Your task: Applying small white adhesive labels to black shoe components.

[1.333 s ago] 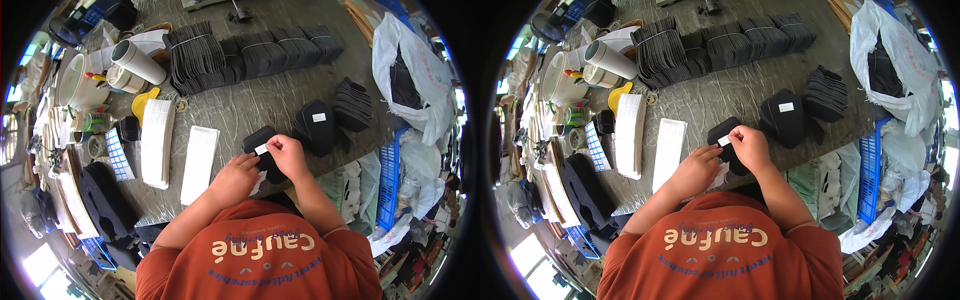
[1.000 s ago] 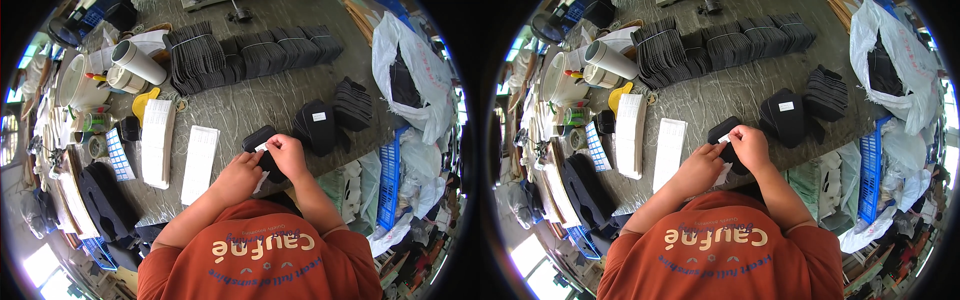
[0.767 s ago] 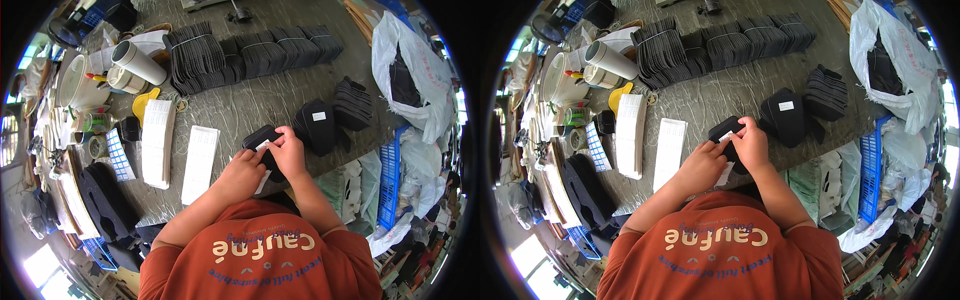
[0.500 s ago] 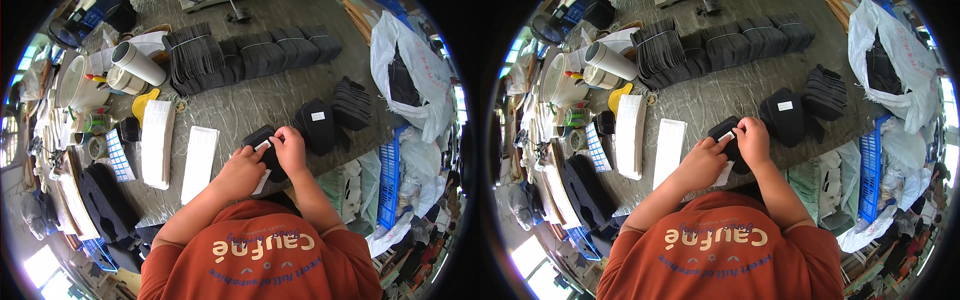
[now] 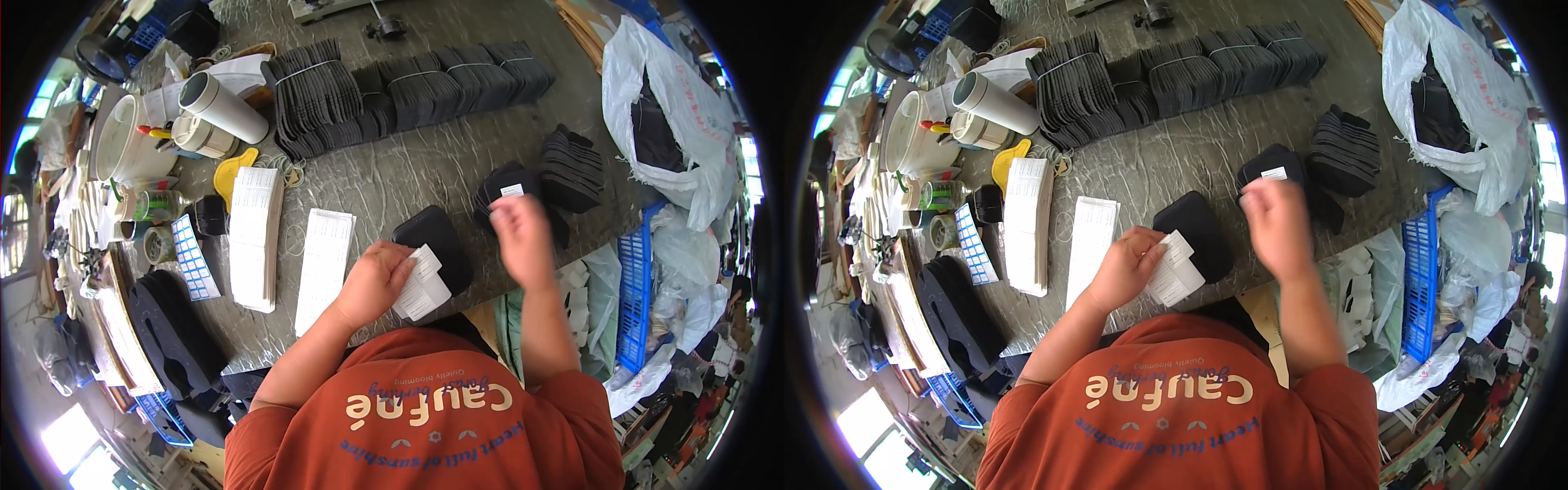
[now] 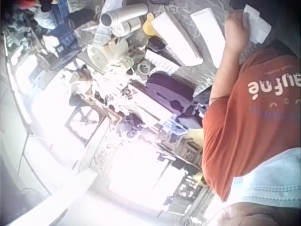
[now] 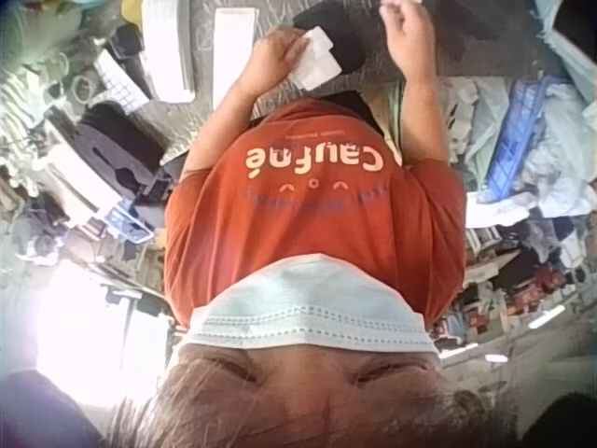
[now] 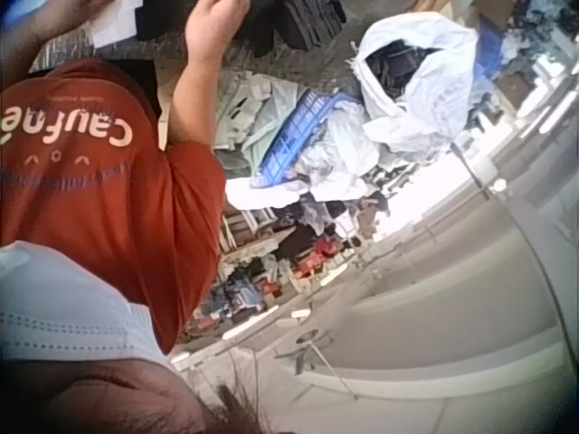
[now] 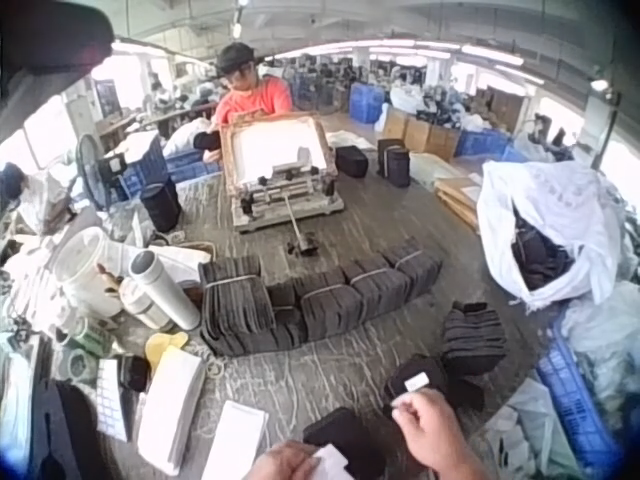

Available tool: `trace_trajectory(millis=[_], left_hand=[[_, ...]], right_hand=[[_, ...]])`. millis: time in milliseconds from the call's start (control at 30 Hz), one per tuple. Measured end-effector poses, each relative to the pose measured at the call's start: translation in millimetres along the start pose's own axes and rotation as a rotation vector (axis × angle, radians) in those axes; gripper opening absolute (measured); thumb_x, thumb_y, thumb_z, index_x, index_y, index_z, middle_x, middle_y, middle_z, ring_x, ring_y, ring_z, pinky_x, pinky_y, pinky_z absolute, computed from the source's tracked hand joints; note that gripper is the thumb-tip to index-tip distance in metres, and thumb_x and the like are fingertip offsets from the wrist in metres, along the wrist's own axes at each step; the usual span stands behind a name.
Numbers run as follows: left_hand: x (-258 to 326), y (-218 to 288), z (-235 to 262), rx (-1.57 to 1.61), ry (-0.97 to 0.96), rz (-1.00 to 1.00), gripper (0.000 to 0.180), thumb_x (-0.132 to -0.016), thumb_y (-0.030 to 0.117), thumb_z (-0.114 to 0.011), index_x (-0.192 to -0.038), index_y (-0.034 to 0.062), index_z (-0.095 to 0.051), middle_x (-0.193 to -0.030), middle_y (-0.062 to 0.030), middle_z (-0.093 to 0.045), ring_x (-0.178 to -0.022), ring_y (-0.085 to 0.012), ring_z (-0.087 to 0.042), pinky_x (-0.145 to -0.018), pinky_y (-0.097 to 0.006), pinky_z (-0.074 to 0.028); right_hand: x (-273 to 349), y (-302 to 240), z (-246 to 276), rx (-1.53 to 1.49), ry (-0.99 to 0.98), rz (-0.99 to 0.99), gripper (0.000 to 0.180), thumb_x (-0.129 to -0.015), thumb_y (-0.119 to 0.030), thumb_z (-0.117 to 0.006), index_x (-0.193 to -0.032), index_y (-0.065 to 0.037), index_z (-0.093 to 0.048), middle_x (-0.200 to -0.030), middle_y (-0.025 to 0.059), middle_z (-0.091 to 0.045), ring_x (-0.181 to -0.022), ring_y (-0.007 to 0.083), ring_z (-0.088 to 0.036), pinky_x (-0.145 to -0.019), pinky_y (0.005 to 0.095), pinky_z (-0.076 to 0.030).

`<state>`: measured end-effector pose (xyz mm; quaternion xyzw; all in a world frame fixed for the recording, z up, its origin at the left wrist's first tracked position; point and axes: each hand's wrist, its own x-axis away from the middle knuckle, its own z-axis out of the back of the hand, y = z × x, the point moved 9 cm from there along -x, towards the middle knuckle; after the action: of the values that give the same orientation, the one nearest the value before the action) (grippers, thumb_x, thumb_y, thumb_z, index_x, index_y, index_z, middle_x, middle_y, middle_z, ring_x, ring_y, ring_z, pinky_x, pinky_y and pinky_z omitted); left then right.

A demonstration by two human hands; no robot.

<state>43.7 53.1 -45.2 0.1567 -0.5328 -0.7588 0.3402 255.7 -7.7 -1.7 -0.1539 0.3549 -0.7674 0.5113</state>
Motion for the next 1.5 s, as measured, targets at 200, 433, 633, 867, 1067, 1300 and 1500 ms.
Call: trace_trajectory(millis=[200, 433, 633, 867, 1067, 1300, 1500], left_hand=[[-1.2, -0.6, 4.2, -0.134, 0.019, -0.014, 0.011, -0.085, 0.005, -0.06, -0.081, -0.0051, -0.063, -0.096, -0.0178, -0.065, -0.087, -0.0335, -0.061, -0.081, -0.039, -0.049], [10.4, 18.6, -11.7, -0.319, -0.113, -0.252, 0.011, -0.081, 0.006, -0.062, -0.077, -0.0038, -0.062, -0.102, -0.0181, -0.064, -0.1, -0.0344, -0.058, -0.089, -0.041, -0.047], [16.2, 17.5, -29.5, -0.466, -0.161, -0.32, 0.012, -0.081, 0.007, -0.062, -0.077, -0.0041, -0.06, -0.116, -0.0213, -0.06, -0.117, -0.0346, -0.052, -0.1, -0.041, -0.042], [15.5, 17.3, -31.2, -0.481, -0.183, -0.32, 0.012, -0.081, 0.007, -0.062, -0.078, -0.0049, -0.06, -0.116, -0.0215, -0.059, -0.119, -0.0342, -0.051, -0.101, -0.041, -0.041], [14.6, 17.9, -33.0, -0.515, -0.19, -0.33, 0.012, -0.08, 0.006, -0.06, -0.08, -0.0054, -0.06, -0.12, -0.0215, -0.058, -0.117, -0.0335, -0.052, -0.101, -0.039, -0.041], [13.4, 14.7, -47.2, -0.725, -0.29, -0.334, 0.018, -0.081, 0.013, -0.057, -0.088, -0.0019, -0.065, -0.132, -0.0207, -0.05, -0.115, -0.0307, -0.051, -0.105, -0.045, -0.035], [12.3, 16.6, -50.4, -0.769, -0.331, -0.303, 0.02, -0.08, 0.013, -0.056, -0.09, -0.0012, -0.065, -0.134, -0.0208, -0.049, -0.117, -0.0304, -0.05, -0.107, -0.046, -0.033]], right_hand=[[54.3, -12.9, -100.1, -0.685, -0.462, -0.322, 0.006, -0.086, -0.001, -0.062, -0.085, -0.002, -0.057, -0.073, -0.0047, -0.055, -0.067, 0.0014, -0.048, -0.06, 0.0192, -0.041], [32.8, 21.3, -89.0, -0.592, -0.203, -0.38, 0.004, -0.083, 0.0, -0.064, -0.083, 0.001, -0.061, -0.071, 0.0022, -0.062, -0.065, 0.0061, -0.055, -0.06, 0.0236, -0.045], [33.1, 24.3, -101.9, -0.524, -0.182, -0.372, 0.005, -0.082, -0.001, -0.065, -0.082, 0.002, -0.062, -0.07, 0.0053, -0.064, -0.063, 0.0072, -0.057, -0.059, 0.0247, -0.046], [31.3, 27.2, -107.2, -0.455, -0.167, -0.346, 0.006, -0.082, -0.003, -0.066, -0.082, 0.002, -0.063, -0.068, 0.0079, -0.065, -0.06, 0.0097, -0.059, -0.058, 0.0262, -0.046], [31.0, 27.5, -107.7, -0.408, -0.158, -0.311, 0.006, -0.08, -0.004, -0.067, -0.082, 0.001, -0.065, -0.069, 0.0113, -0.066, -0.059, 0.0152, -0.062, -0.057, 0.028, -0.047], [28.4, 22.4, -103.4, -0.314, -0.118, -0.247, 0.009, -0.078, -0.005, -0.069, -0.082, 0.002, -0.065, -0.07, 0.013, -0.067, -0.061, 0.0209, -0.065, -0.058, 0.0308, -0.049], [28.4, 22.5, -96.7, -0.194, -0.031, -0.259, 0.027, -0.074, -0.008, -0.073, -0.097, 0.0, -0.06, -0.068, 0.0117, -0.066, -0.061, 0.0255, -0.065, -0.059, 0.0353, -0.051]])
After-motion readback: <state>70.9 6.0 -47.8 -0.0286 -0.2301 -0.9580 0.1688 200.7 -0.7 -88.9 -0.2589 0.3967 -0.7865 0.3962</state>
